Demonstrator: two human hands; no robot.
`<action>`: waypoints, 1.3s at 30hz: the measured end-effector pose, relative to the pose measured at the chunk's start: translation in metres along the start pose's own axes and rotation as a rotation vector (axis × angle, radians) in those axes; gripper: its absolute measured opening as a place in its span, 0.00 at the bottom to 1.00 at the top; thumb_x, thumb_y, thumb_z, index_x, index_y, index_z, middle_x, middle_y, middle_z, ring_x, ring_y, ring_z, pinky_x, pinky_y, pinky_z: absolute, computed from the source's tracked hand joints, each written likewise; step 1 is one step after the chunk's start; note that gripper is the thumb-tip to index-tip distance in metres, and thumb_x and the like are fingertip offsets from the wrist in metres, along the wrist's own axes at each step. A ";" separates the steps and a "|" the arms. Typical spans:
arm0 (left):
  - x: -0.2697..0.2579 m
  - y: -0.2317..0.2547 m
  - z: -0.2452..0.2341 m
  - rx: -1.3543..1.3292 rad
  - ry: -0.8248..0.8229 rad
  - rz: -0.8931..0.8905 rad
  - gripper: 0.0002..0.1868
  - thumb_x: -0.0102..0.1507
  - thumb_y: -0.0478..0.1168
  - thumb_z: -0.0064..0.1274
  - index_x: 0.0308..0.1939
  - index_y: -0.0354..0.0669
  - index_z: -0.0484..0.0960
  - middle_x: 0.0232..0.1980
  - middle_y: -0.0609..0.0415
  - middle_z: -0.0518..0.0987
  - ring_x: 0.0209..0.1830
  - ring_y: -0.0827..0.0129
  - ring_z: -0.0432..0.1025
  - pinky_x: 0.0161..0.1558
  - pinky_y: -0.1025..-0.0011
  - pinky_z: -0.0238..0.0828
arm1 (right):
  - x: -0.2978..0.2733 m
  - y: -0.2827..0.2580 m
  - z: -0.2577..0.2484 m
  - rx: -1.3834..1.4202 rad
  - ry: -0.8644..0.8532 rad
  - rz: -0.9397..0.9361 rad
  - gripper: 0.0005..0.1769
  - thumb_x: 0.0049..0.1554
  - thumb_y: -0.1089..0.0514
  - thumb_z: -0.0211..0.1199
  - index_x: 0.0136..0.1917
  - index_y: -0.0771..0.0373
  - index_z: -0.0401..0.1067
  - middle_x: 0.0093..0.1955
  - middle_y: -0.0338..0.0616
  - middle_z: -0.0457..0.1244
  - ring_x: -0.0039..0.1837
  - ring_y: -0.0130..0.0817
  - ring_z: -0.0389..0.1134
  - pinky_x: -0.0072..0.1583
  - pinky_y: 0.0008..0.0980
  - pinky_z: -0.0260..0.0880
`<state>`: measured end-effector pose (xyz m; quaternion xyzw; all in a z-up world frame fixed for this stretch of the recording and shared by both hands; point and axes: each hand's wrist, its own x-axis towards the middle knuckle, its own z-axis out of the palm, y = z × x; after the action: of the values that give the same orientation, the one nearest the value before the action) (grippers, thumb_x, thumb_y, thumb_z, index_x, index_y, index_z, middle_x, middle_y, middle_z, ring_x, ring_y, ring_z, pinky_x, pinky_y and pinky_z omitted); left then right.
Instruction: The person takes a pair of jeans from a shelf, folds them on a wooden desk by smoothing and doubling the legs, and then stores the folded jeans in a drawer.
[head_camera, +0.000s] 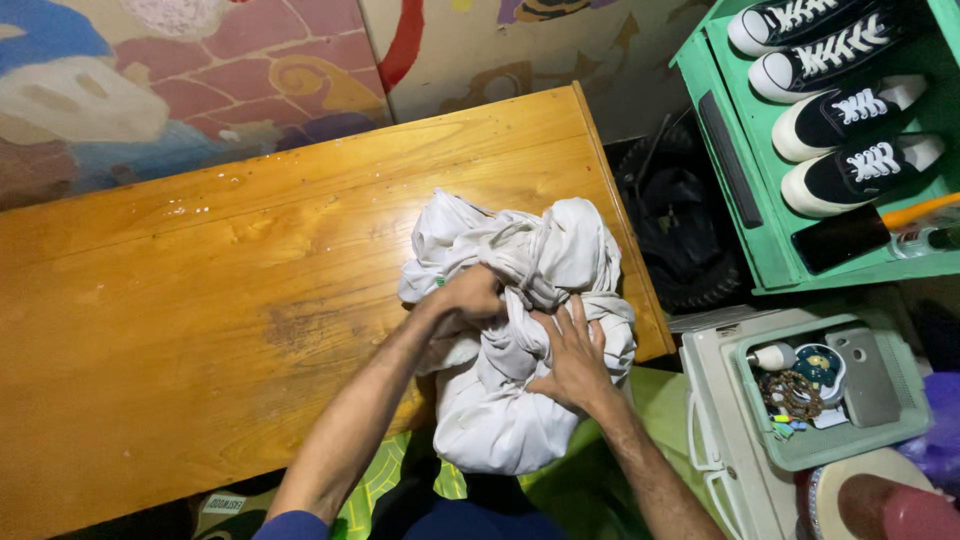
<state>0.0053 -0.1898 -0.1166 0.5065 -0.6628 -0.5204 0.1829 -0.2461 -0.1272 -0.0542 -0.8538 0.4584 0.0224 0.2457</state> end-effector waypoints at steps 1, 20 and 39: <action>-0.009 -0.002 -0.010 -0.130 0.122 0.096 0.23 0.56 0.48 0.61 0.49 0.38 0.85 0.46 0.47 0.86 0.46 0.61 0.80 0.49 0.62 0.77 | 0.000 0.003 0.006 0.000 -0.001 0.002 0.64 0.30 0.42 0.82 0.76 0.52 0.56 0.77 0.53 0.48 0.84 0.56 0.33 0.74 0.67 0.37; 0.050 0.001 -0.028 -0.891 0.310 -0.067 0.42 0.56 0.60 0.64 0.65 0.36 0.73 0.61 0.42 0.78 0.60 0.55 0.72 0.61 0.57 0.71 | 0.009 0.005 0.033 -0.125 0.133 -0.029 0.43 0.38 0.52 0.76 0.67 0.57 0.67 0.77 0.58 0.52 0.82 0.59 0.41 0.72 0.70 0.40; -0.094 0.110 0.064 0.966 0.078 0.312 0.83 0.26 0.80 0.65 0.74 0.33 0.56 0.75 0.26 0.54 0.78 0.31 0.41 0.68 0.25 0.27 | 0.023 0.052 0.083 -0.101 -0.041 -0.018 0.47 0.47 0.38 0.68 0.76 0.52 0.61 0.80 0.51 0.52 0.79 0.50 0.46 0.72 0.61 0.36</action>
<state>-0.0572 -0.0825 -0.0180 0.4474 -0.8881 -0.1014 0.0280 -0.2586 -0.1319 -0.1533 -0.8687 0.4437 0.0609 0.2118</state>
